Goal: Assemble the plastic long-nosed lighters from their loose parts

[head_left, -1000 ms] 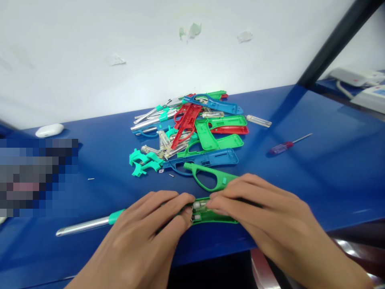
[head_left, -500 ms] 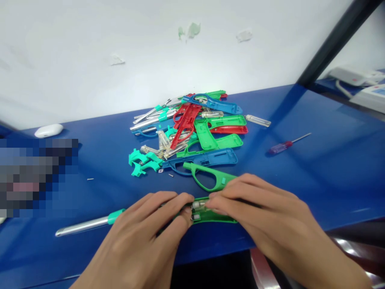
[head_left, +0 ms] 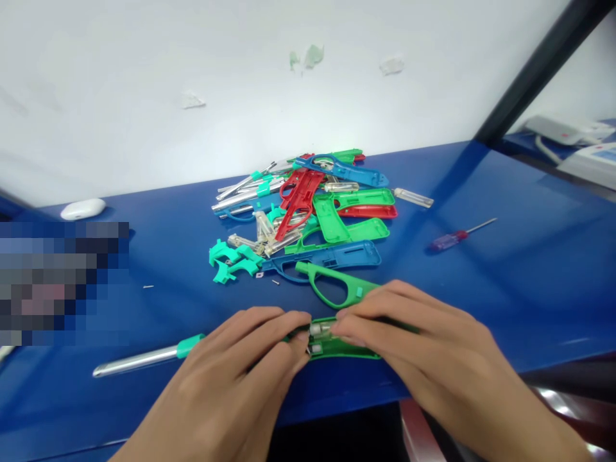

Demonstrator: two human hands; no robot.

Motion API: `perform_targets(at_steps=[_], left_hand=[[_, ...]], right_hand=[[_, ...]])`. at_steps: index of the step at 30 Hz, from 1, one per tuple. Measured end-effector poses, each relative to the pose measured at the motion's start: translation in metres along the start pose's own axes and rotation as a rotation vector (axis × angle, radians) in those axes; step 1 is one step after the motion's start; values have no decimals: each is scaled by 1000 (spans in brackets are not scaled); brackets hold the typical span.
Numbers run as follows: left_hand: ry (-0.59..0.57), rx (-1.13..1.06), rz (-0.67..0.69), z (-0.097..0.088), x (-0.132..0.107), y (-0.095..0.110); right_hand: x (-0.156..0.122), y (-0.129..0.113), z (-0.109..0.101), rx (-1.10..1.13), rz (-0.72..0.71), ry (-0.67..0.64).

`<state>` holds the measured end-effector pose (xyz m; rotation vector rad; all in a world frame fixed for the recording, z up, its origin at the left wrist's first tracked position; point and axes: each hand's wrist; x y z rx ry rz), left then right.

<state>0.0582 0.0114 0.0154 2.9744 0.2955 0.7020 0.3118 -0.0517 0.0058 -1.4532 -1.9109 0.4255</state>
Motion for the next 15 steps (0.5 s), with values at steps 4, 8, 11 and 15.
perform_targets(at_steps=[4,8,11,15], left_hand=[[40,33,-18,-4,-13,1],[108,130,-129,-19,-43,-2],[75,151,-265,-32,-63,-4],[113,168,-300,-34,-70,-4]], right_hand=[[-1,4,0,-15,6,-26],[-2,10,-2,-66,-27,-81],[-2,9,-3,-106,-22,-75],[0,5,-4,-148,-51,-90]])
Point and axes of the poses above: each hand's wrist, its own x-axis towards the middle knuckle, its own z-axis out of the palm, y = z × x, and after that the axes turned 13 degrees about z, right-handed
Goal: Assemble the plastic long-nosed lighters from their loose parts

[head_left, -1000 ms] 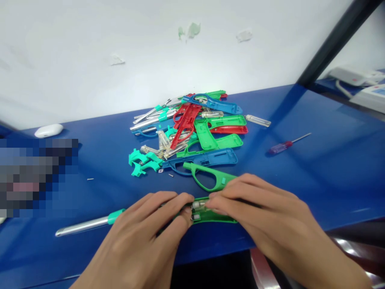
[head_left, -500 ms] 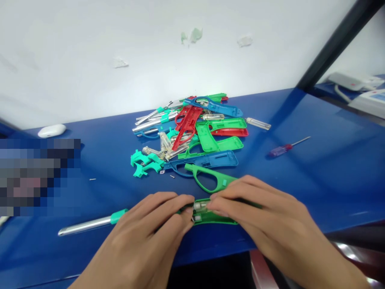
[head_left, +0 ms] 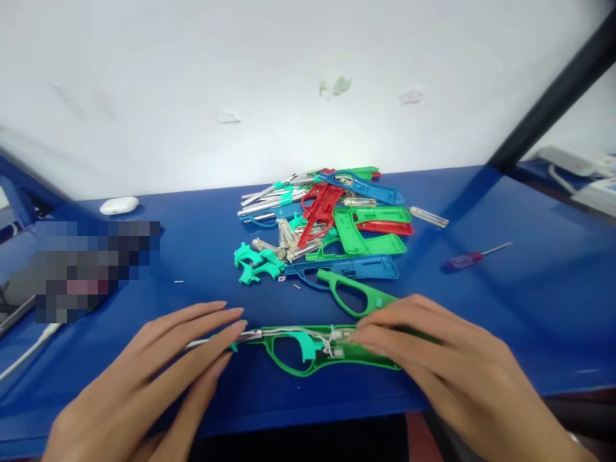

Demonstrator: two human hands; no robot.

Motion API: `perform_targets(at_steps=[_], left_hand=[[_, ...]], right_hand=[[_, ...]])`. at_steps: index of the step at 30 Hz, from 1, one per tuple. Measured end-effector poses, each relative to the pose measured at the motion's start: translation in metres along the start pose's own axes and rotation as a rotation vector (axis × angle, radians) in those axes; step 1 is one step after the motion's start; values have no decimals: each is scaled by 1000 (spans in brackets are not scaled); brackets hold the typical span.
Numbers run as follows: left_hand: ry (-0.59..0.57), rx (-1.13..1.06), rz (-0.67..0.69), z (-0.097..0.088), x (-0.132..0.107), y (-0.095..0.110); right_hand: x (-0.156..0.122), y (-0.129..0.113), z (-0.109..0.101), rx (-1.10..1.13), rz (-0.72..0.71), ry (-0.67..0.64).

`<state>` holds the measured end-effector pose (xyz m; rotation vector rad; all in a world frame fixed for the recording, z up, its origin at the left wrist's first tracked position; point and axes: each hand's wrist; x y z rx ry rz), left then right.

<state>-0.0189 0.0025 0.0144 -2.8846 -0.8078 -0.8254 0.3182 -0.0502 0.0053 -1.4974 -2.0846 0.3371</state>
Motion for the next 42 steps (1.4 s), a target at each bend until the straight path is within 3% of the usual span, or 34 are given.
perform_targets(at_steps=[4,7,18,25,38,42], left_hand=[[5,-6,76,12,9,3],[-24,-2,38,15,13,3],[64,-192,-24,12,11,0],[57,-314,-156,17,11,-6],[84,-283,-105,18,16,-7],[-62,-300,-66,8,17,-7]], right_hand=[[0,4,-2,-18,-32,2],[-2,8,-5,-46,-59,-11],[-5,9,-1,-29,-58,23],[-2,11,-3,-55,-88,42],[2,7,-2,-39,-71,67],[3,7,-2,-27,-57,69]])
Point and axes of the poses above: each hand's wrist, its own x-axis towards the middle knuckle, its own z-axis out of the palm, y = z × x, and after that the axes turned 13 degrees about z, right-handed
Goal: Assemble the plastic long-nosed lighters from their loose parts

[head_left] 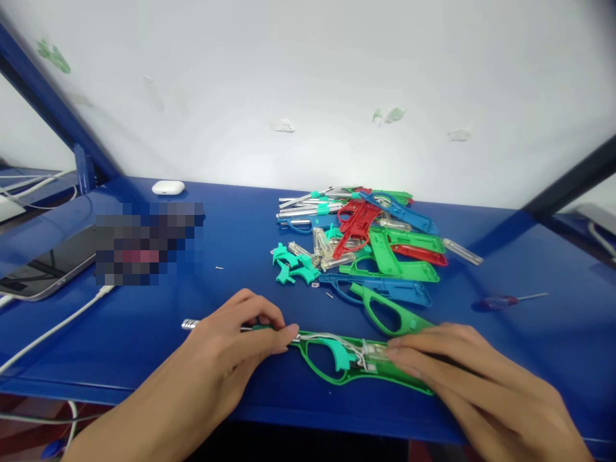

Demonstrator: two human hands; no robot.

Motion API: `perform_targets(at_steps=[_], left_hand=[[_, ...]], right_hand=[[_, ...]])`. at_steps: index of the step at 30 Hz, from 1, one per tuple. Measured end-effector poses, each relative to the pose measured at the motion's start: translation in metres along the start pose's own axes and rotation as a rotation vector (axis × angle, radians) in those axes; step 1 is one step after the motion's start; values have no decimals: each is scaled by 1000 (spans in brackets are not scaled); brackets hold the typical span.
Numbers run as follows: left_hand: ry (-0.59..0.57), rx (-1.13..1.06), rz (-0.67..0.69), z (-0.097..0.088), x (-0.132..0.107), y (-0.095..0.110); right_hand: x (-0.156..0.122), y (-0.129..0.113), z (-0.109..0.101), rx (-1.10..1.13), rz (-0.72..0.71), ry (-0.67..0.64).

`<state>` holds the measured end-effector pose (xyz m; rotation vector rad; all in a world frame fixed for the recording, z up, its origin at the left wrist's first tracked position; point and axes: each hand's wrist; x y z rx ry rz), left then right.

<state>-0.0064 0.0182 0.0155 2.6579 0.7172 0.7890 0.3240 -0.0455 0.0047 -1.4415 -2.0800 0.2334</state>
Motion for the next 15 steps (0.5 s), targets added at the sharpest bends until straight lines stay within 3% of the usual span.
perform_targets(at_steps=[3,10,15], left_hand=[[-45,25,-20,-4,2,7],[110,-21,-44,8,15,10],[12,-145,-23,8,17,4]], right_hand=[[-1,0,-1,3,1,3],[0,-1,-1,2,-3,1],[1,-1,-1,-21,-7,-3]])
Point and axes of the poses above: each hand's wrist, its own x-axis towards the middle knuckle, its own z-axis out of the palm, y = z × x, and after that the axes turned 13 degrees about z, right-handed
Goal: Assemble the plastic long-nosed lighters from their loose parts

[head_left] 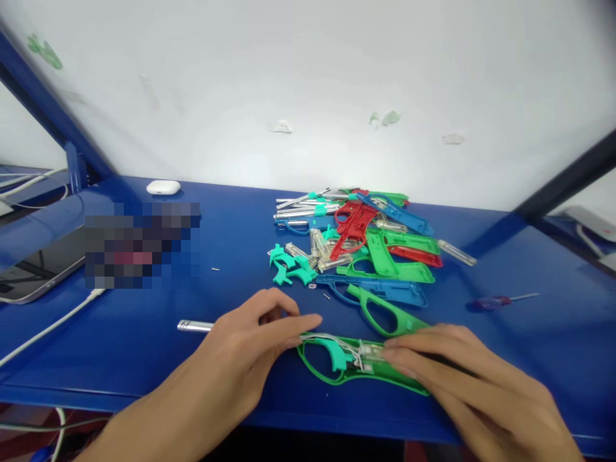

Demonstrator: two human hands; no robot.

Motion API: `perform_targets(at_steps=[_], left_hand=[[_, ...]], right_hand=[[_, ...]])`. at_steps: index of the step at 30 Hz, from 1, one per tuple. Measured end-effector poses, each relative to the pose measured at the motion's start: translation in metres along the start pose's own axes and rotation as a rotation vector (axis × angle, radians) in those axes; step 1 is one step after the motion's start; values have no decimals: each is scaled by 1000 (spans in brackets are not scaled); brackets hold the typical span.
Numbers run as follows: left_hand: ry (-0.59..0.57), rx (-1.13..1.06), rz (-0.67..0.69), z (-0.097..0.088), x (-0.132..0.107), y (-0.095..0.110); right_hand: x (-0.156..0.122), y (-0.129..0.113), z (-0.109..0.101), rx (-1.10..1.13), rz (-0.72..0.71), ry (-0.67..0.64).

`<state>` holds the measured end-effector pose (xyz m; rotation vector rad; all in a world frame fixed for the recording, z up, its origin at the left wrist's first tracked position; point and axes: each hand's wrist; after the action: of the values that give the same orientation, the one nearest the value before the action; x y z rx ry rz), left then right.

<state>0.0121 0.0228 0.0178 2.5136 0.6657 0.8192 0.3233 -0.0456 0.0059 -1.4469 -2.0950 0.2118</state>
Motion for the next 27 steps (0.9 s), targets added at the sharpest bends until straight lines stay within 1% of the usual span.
perform_targets(at_steps=[2,4,10,12,14,18,21,23,25,27], left_hand=[[-44,-10,34,-1,-1,-1],[-62,-8,49,-1,-2,0],[-125,-20,27,-1,-4,1],[-118,-7,23,-1,-4,1],[-98,11,24,-2,-4,2],[-43,21,43,-2,-6,2],[-25,30,38,-1,-7,2],[-28,40,31,-1,-7,2],[-26,54,30,-1,-7,2],[-29,63,31,0,-8,3]], right_hand=[[0,0,-1,1,-7,0],[-1,-1,-1,8,-11,-1],[1,-3,-2,1,-4,-12],[1,-3,-2,-6,-4,-3],[1,-3,-3,-41,7,-22],[3,-8,-4,-186,-22,-135],[10,-16,-3,-244,-53,-119],[14,-23,-1,-259,-11,-78],[18,-28,1,-265,81,-38],[19,-29,2,-247,117,-36]])
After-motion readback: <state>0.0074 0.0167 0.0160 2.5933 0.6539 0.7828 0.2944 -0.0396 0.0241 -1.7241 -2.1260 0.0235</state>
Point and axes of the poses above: each hand's wrist, its own x-axis towards the middle knuckle, its own z-axis out of the palm, y = z × x, and after that the axes turned 13 degrees about z, right-handed
